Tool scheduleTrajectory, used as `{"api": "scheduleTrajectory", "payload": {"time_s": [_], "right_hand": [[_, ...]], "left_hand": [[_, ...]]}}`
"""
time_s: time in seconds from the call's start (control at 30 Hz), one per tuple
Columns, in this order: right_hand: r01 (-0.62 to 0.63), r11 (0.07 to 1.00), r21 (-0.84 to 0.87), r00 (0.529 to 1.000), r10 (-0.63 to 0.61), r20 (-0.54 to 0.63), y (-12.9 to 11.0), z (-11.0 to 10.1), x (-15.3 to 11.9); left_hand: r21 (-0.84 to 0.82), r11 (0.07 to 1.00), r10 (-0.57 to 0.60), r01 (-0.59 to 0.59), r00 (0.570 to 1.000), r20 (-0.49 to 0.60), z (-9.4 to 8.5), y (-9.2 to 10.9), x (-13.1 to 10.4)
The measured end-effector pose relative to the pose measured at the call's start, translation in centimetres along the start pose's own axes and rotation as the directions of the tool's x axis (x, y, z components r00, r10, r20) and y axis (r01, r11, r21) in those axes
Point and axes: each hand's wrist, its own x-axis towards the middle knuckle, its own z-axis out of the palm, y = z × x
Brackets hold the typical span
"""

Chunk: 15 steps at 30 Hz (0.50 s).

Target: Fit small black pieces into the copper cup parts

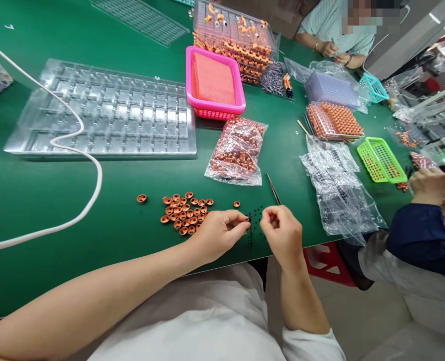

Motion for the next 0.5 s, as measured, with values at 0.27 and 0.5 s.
{"api": "scheduleTrajectory", "payload": {"time_s": [0.27, 0.5], "right_hand": [[0.004, 0.995, -0.095, 0.966, 0.021, 0.258, 4.1, 0.0, 2.6], [0.197, 0.946, -0.259, 0.971, -0.151, 0.185, 4.9, 1.2, 1.7]], "left_hand": [[-0.119, 0.992, -0.026, 0.029, 0.999, 0.027, 0.1, -0.2, 0.2], [-0.185, 0.979, -0.089, 0.087, 0.996, -0.003, 0.7, -0.4, 0.5]]}}
